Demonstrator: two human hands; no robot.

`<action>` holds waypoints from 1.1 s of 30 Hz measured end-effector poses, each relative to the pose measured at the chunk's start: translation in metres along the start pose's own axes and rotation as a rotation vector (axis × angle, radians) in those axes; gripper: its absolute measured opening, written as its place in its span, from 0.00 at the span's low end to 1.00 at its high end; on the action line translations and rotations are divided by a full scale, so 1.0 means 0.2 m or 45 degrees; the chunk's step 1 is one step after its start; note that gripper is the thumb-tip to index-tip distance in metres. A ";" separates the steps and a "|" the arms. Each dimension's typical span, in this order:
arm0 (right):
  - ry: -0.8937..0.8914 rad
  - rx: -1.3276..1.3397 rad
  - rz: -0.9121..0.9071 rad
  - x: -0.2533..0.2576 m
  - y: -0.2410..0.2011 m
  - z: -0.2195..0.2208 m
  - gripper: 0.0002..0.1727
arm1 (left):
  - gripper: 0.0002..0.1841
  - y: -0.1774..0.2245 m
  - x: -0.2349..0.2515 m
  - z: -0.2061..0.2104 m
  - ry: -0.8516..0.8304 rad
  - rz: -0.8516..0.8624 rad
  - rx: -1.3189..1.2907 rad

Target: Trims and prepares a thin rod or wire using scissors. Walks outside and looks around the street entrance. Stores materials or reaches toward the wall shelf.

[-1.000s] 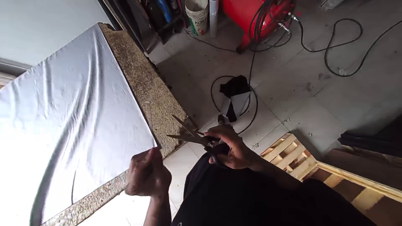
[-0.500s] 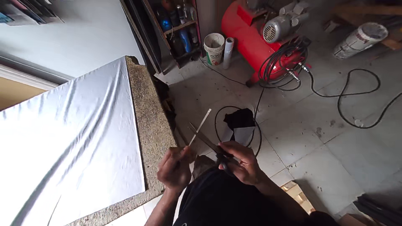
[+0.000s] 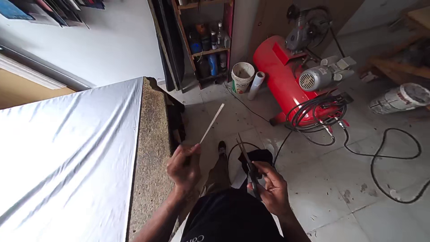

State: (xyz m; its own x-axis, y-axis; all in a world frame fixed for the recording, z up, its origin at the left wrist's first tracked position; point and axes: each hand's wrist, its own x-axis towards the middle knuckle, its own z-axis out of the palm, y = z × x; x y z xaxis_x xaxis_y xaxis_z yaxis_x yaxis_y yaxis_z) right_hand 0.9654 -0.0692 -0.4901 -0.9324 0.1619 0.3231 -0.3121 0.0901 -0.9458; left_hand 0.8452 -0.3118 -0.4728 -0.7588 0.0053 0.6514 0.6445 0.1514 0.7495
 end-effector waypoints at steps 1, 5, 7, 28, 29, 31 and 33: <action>-0.026 -0.028 0.013 0.12 0.04 0.00 0.33 | 0.06 -0.07 0.06 0.09 -0.097 0.012 -0.046; 0.053 0.000 -0.013 0.64 0.14 0.01 0.30 | 0.03 -0.33 0.38 0.39 -0.261 0.040 -0.190; 0.124 0.021 -0.035 0.86 0.16 -0.05 0.22 | 0.04 -0.49 0.70 0.41 -0.130 0.037 -0.145; 0.406 0.091 0.222 2.46 0.94 -0.83 0.26 | 0.17 -1.27 2.49 1.38 -0.027 -0.857 -1.132; 0.386 0.075 0.203 2.56 0.95 -0.88 0.26 | 0.16 -1.28 2.58 1.45 -0.041 -0.852 -1.153; 0.342 0.030 0.174 2.74 0.96 -0.98 0.26 | 0.14 -1.29 2.75 1.57 -0.089 -0.828 -1.165; 0.329 -0.028 0.169 2.89 0.97 -1.09 0.25 | 0.14 -1.30 2.91 1.70 -0.131 -0.736 -1.121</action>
State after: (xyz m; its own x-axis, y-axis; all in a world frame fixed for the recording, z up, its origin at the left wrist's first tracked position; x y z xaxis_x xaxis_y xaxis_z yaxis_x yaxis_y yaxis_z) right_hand 0.4053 0.2554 -0.4792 -0.8866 0.4186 0.1970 -0.1838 0.0719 -0.9803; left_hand 0.2039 -0.0112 -0.3295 -0.9499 0.2513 0.1857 -0.0073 -0.6119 0.7909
